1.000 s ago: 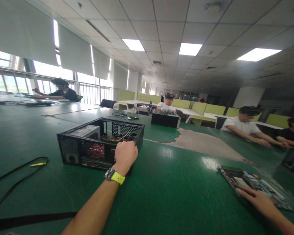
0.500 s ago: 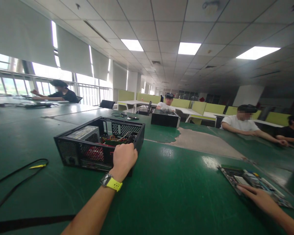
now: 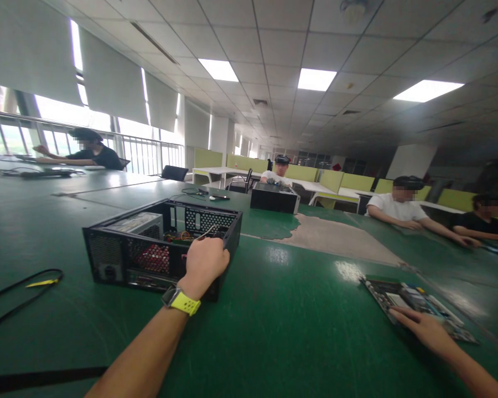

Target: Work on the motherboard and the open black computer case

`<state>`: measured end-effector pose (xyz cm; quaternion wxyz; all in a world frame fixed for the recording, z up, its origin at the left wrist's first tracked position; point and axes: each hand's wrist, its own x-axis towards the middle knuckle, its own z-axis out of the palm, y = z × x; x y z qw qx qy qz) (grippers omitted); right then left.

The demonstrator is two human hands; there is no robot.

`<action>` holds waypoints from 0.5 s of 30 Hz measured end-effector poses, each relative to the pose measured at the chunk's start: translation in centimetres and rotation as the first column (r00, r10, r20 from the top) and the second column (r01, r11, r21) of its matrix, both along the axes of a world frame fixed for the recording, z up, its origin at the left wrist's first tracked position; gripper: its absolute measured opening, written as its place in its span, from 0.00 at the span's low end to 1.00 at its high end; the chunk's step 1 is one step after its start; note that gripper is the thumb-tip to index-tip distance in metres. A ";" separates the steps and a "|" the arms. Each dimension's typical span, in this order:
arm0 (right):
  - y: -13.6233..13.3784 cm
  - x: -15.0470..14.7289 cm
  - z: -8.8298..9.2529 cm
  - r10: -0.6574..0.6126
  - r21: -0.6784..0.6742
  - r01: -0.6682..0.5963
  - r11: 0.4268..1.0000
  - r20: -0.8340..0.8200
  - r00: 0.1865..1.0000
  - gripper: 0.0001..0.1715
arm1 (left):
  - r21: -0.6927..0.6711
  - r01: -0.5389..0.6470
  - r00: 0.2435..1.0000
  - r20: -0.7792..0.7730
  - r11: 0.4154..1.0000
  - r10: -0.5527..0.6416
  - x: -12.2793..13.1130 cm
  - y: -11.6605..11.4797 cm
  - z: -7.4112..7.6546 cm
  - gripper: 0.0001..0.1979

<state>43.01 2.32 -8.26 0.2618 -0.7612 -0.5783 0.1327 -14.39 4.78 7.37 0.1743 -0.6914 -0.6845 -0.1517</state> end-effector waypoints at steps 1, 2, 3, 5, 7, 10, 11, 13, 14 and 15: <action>0.0 0.1 -0.2 -0.004 0.004 0.004 1.000 0.003 1.000 0.32 | -0.008 0.012 1.000 -0.006 1.000 -0.012 0.2 -0.3 0.0 0.16; 0.0 0.2 -0.3 -0.008 0.007 0.008 1.000 0.008 1.000 0.32 | -0.012 0.026 1.000 -0.008 1.000 -0.026 0.6 -0.7 0.1 0.16; 0.0 0.3 -0.2 -0.007 0.006 0.006 1.000 0.015 1.000 0.33 | -0.017 0.039 0.999 -0.009 0.999 -0.039 1.0 -1.1 0.1 0.15; 0.0 0.1 0.5 0.032 -0.017 -0.031 0.999 0.034 0.999 0.32 | -0.030 0.081 0.997 -0.007 0.996 -0.081 2.1 -2.2 0.1 0.15; 0.3 -0.5 2.0 0.109 -0.080 -0.103 0.991 0.079 0.991 0.31 | -0.052 0.147 0.989 -0.002 0.988 -0.148 3.5 -3.5 0.4 0.14; 1.6 -2.8 5.4 0.162 -0.153 -0.129 0.980 0.226 0.961 0.30 | -0.118 0.270 0.963 0.023 0.956 -0.269 6.2 -6.2 1.0 0.15; 2.2 -4.0 6.6 0.162 -0.148 -0.125 0.981 0.274 0.948 0.29 | -0.148 0.314 0.949 0.038 0.938 -0.312 7.2 -7.1 1.2 0.16; 3.8 -6.9 9.0 0.171 -0.104 -0.144 0.984 0.338 0.926 0.28 | -0.196 0.417 0.909 0.075 0.887 -0.411 9.3 -8.9 1.3 0.17; 4.5 -8.5 10.3 0.183 -0.078 -0.167 0.983 0.358 0.916 0.27 | -0.220 0.474 0.880 0.095 0.853 -0.465 10.4 -9.8 1.2 0.17; 5.2 -10.3 11.6 0.191 -0.051 -0.186 0.981 0.385 0.903 0.26 | -0.255 0.531 0.846 0.119 0.808 -0.519 11.8 -10.5 0.9 0.18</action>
